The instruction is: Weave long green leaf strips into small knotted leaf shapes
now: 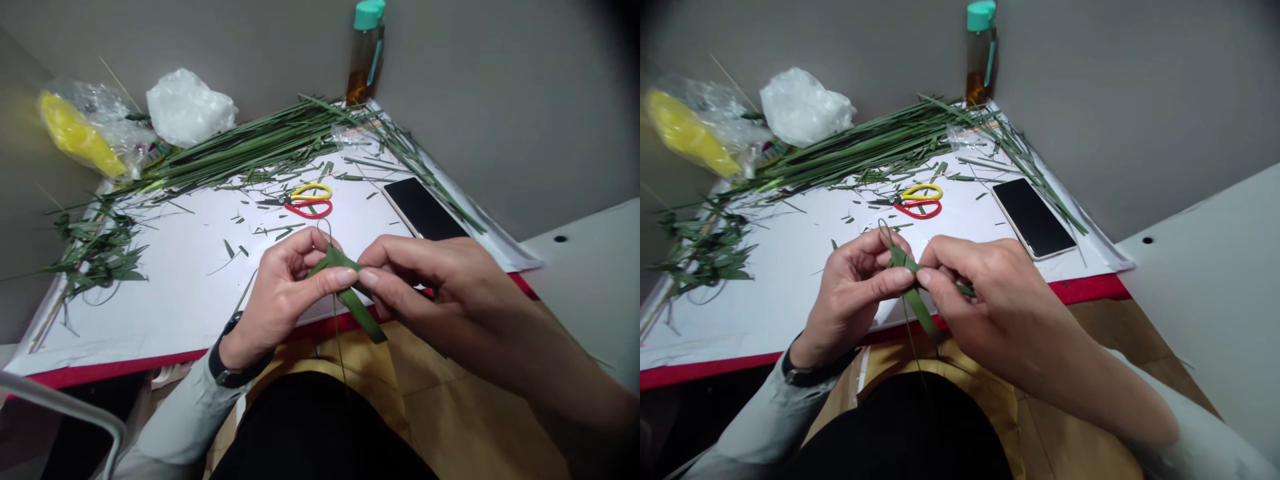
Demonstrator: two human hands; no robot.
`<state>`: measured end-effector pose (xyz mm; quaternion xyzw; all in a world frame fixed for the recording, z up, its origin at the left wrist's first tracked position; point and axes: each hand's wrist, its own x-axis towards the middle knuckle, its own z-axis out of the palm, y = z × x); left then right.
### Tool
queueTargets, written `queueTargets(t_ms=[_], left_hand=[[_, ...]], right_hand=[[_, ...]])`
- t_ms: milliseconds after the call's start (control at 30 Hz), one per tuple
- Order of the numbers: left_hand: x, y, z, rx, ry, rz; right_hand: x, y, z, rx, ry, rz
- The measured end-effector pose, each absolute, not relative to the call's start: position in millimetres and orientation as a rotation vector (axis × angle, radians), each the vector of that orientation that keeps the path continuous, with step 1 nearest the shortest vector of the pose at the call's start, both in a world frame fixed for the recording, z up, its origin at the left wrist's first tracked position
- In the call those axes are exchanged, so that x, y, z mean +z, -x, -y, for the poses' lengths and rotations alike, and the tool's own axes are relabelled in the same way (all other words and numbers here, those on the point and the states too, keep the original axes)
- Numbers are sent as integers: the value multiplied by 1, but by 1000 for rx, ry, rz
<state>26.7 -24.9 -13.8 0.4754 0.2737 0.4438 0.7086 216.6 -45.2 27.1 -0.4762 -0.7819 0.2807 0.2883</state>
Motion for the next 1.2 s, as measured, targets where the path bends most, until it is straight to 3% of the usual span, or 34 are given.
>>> queueTargets(t_ms=[467,967,1200], left_hand=[[-25,-30,25,1111,-1094,-598],[-25,-25,18,1257,-1333,-653],[-22,-25,22,1232,-1220,-648]], right_hand=[[14,-214,60,665,1229,2069],[22,-217,64,161,1280,2284],[26,-209,66,200,1208,2302]])
